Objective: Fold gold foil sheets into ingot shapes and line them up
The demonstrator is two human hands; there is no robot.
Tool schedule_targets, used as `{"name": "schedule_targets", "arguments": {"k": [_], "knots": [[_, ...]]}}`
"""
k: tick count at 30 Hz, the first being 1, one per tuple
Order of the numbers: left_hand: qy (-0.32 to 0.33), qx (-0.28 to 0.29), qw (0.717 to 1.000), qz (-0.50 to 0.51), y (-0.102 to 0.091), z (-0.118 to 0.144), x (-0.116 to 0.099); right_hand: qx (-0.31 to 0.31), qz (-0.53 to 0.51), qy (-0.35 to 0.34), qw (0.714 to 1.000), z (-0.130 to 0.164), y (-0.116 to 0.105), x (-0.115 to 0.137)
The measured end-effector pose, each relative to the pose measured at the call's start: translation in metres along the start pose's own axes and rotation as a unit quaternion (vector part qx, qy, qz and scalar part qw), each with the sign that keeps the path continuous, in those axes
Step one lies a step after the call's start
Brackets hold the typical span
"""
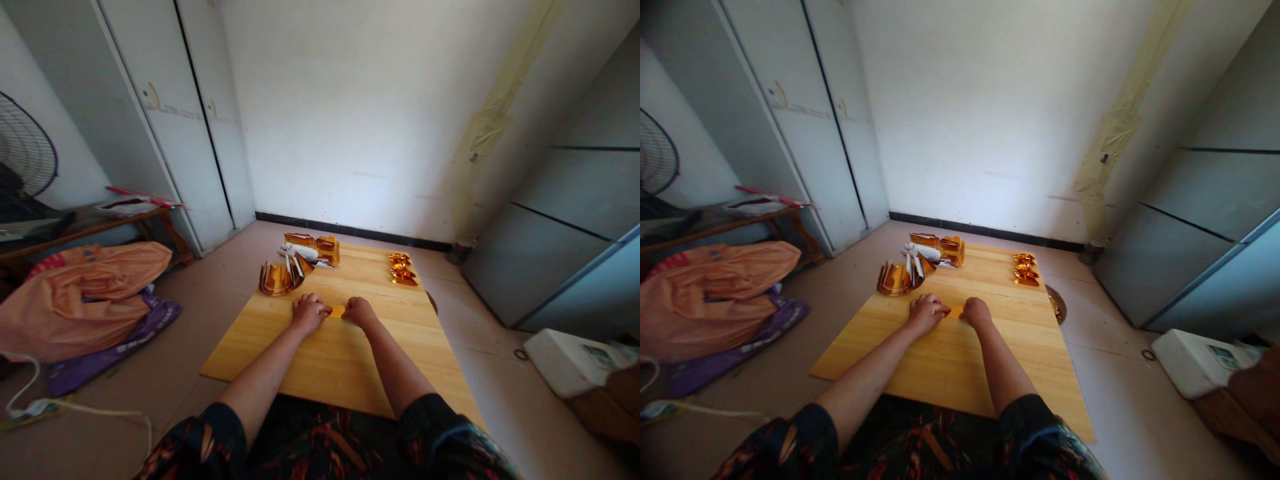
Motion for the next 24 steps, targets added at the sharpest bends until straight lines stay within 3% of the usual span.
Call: {"name": "schedule_targets", "arguments": {"k": [14, 24], "knots": [[0.051, -0.005, 0.998, -0.022, -0.005, 0.003, -0.006, -0.023, 0.007, -0.022, 0.999, 0.006, -0.005, -0.010], [0.131, -0.026, 0.990, -0.032, -0.008, 0.009, -0.020, -0.040, 0.035, -0.040, 0.998, 0.011, -0.007, -0.005]]}}
Point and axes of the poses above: each hand's wrist, its own z-axis away from the middle knuckle, its own y-axis out of the palm, x = y × z, the point moved 6 cm from there along -z, towards the middle knuckle, and after that the axes turned 12 degrees about -y, right-handed, at the moved point
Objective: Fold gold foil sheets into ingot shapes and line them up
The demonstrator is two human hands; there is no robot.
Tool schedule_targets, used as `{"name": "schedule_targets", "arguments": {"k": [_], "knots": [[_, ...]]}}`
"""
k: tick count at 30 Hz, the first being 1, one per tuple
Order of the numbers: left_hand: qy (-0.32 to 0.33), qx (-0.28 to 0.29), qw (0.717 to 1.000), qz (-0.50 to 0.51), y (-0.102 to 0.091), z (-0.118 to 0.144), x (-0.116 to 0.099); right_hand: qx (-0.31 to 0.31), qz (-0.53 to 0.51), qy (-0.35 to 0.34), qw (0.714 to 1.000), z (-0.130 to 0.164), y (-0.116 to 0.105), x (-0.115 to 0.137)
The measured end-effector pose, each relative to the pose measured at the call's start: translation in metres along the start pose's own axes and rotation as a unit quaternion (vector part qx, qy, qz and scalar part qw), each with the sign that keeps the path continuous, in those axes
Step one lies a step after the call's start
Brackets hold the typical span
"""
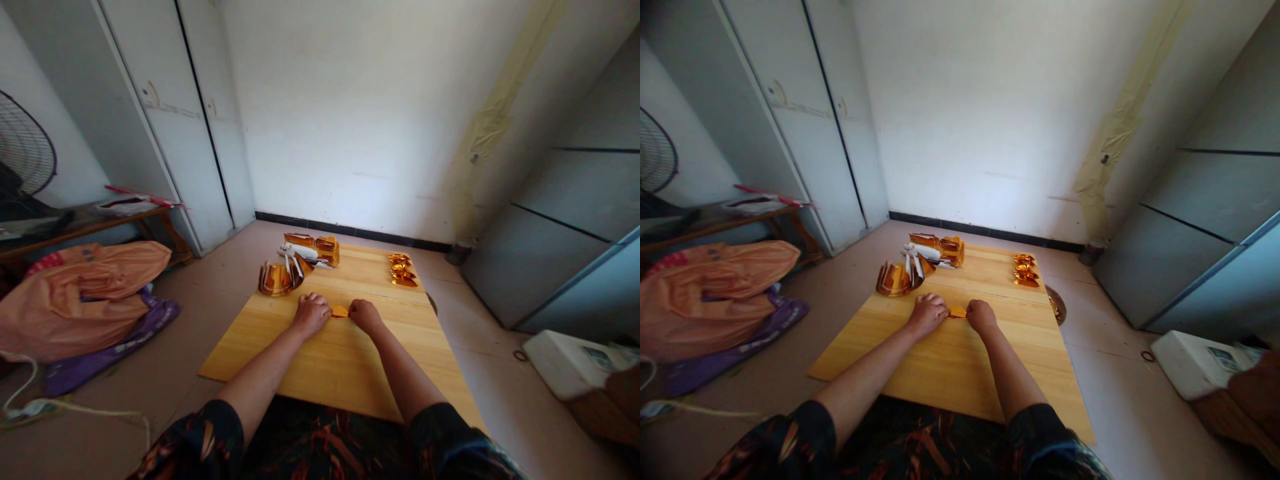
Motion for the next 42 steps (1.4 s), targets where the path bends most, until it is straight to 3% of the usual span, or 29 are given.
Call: {"name": "schedule_targets", "arguments": {"k": [3, 9, 17, 23, 32, 42], "knots": [[0.004, -0.001, 1.000, -0.010, 0.003, -0.001, -0.002, -0.021, 0.014, -0.033, 0.999, 0.002, -0.003, 0.009], [0.010, -0.029, 0.999, -0.014, 0.011, -0.002, 0.000, -0.003, 0.042, -0.100, 0.994, 0.006, 0.004, 0.026], [0.023, -0.043, 0.999, 0.004, 0.015, -0.001, 0.002, -0.037, 0.130, -0.141, 0.981, 0.007, 0.011, 0.031], [-0.016, -0.040, 0.999, 0.017, 0.014, -0.004, 0.004, -0.054, 0.158, -0.177, 0.970, 0.009, 0.018, 0.028], [-0.069, -0.011, 0.997, 0.014, 0.014, -0.007, 0.005, -0.105, 0.160, -0.176, 0.966, 0.012, 0.018, 0.026], [-0.081, -0.002, 0.997, 0.011, 0.014, -0.007, 0.005, -0.138, 0.163, -0.176, 0.961, 0.011, 0.019, 0.024]]}}
Point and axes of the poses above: each hand's wrist, its own z-axis away from the middle knuckle, its own y-axis out of the palm, x = y × z, the point moved 6 cm from there along -z, towards the middle knuckle, and after that the axes turned 12 degrees about -y, right-handed, at the moved point
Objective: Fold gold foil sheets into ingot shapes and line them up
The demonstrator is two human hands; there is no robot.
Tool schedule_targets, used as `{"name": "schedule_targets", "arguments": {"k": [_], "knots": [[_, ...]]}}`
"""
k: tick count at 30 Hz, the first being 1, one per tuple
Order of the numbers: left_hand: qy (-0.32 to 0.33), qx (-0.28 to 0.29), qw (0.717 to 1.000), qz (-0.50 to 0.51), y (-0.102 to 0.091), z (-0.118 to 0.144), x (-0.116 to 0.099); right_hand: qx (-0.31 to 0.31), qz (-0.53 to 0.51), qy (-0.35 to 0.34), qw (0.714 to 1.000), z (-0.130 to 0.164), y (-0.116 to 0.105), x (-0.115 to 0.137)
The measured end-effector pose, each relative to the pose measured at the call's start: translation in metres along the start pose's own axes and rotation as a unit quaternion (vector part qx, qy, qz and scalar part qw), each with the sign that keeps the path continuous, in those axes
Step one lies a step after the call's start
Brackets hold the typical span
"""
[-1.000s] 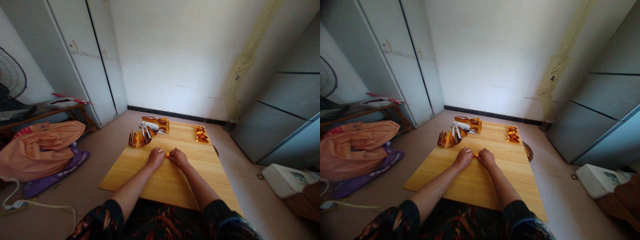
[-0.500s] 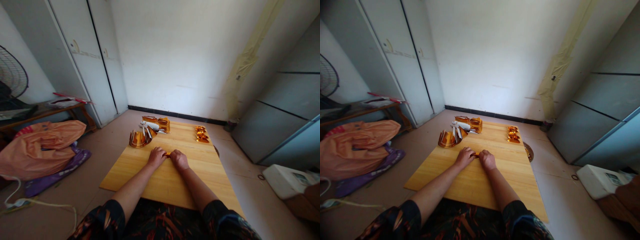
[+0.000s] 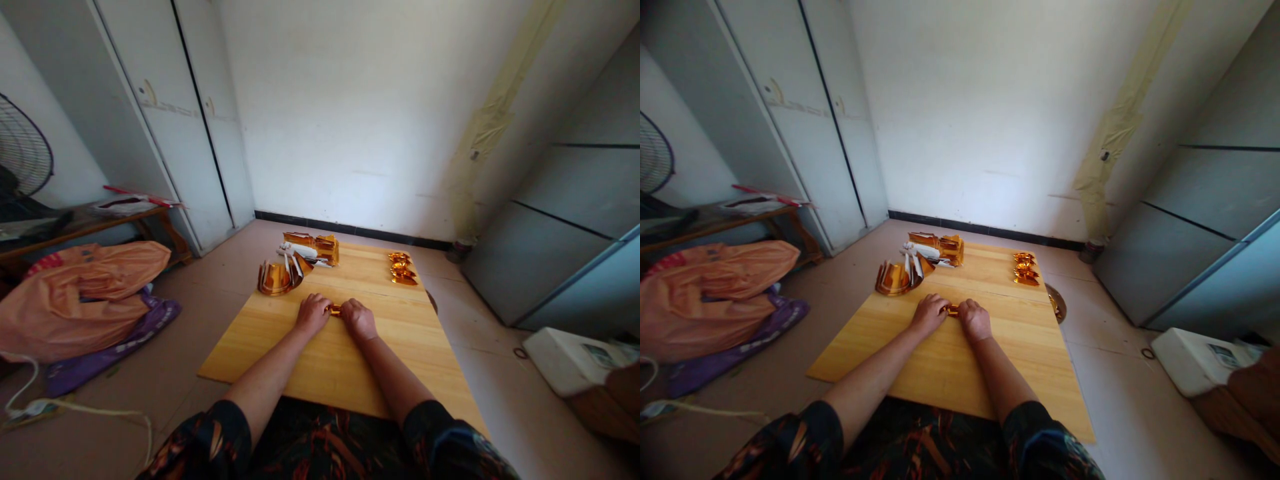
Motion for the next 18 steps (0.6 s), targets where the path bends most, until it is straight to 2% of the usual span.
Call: {"name": "schedule_targets", "arguments": {"k": [8, 18], "knots": [[0.009, -0.021, 1.000, 0.016, 0.001, 0.002, 0.002, -0.028, -0.006, -0.029, 0.999, 0.000, 0.000, 0.003], [0.017, -0.029, 0.999, 0.020, 0.001, 0.003, 0.002, -0.049, -0.025, -0.002, 0.998, 0.003, -0.011, 0.005]]}}
Point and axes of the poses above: each hand's wrist, its own z-axis away from the middle knuckle, its own y-axis out of the palm, x = y × z, the point moved 6 cm from there along -z, towards the middle knuckle, and after that the axes turned 12 degrees about -y, right-handed, at the moved point
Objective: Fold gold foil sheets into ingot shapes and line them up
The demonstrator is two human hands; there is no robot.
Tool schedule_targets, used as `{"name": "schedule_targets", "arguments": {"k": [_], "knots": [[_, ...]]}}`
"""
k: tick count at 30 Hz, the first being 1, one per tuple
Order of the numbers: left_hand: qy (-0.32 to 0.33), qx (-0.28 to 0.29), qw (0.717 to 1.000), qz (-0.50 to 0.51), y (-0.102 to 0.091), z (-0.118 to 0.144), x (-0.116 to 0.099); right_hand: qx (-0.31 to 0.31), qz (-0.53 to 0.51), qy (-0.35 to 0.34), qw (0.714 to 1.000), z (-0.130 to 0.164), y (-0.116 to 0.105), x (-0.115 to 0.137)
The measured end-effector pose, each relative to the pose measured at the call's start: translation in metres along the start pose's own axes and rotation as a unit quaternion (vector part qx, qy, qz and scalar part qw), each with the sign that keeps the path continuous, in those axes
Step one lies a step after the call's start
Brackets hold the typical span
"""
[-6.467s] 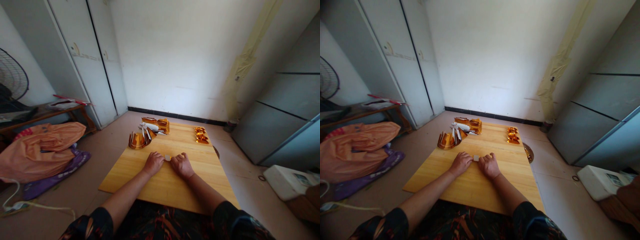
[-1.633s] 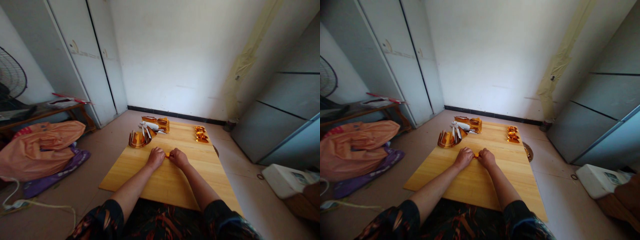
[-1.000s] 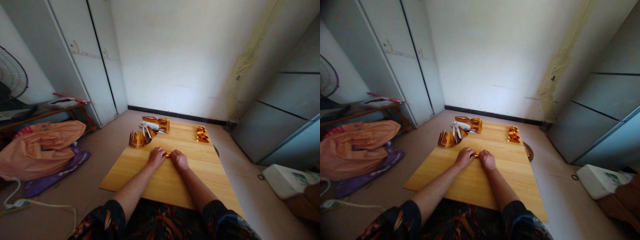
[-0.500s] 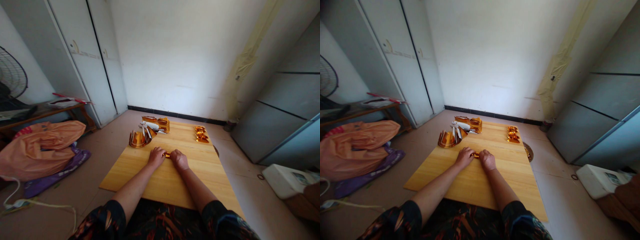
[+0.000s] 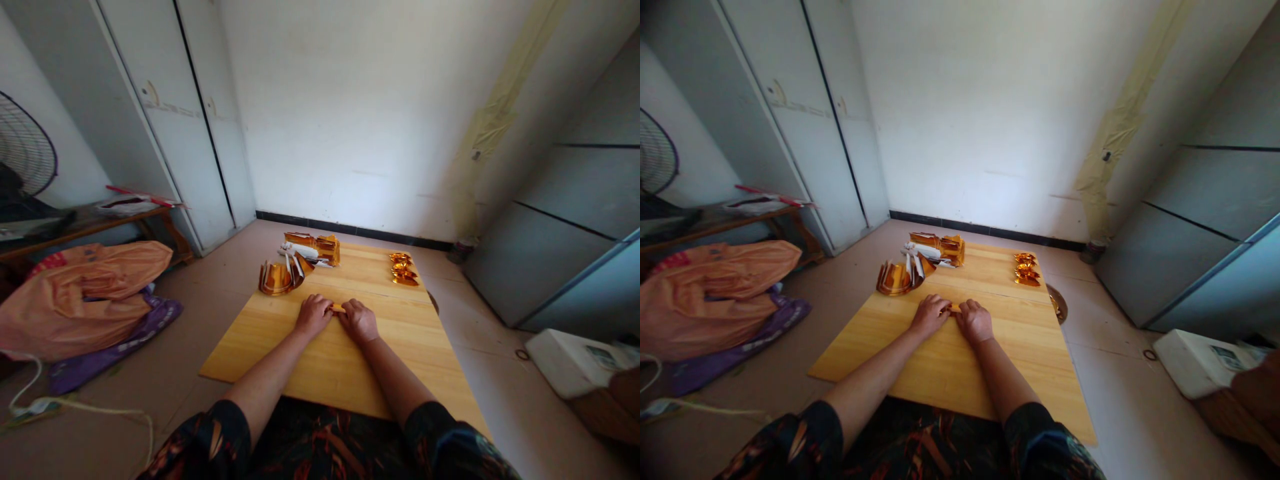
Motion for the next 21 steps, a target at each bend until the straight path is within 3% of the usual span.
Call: {"name": "schedule_targets", "arguments": {"k": [5, 12, 21], "knots": [[-0.001, -0.008, 1.000, -0.010, 0.001, -0.001, 0.000, -0.007, 0.002, 0.001, 1.000, 0.002, 0.003, -0.003], [-0.038, 0.001, 0.999, -0.013, 0.002, -0.003, 0.000, -0.024, 0.001, -0.057, 0.998, 0.000, 0.013, -0.004], [-0.091, 0.016, 0.996, 0.000, 0.000, -0.001, -0.004, -0.025, 0.009, -0.060, 0.998, -0.001, 0.010, -0.004]]}}
Point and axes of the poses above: each hand's wrist, its own z-axis away from the middle knuckle, its own y-axis out of the palm, x = y × z, the point moved 6 cm from there along -z, towards the middle knuckle, and after that the axes turned 12 degrees about -y, right-handed, at the moved point
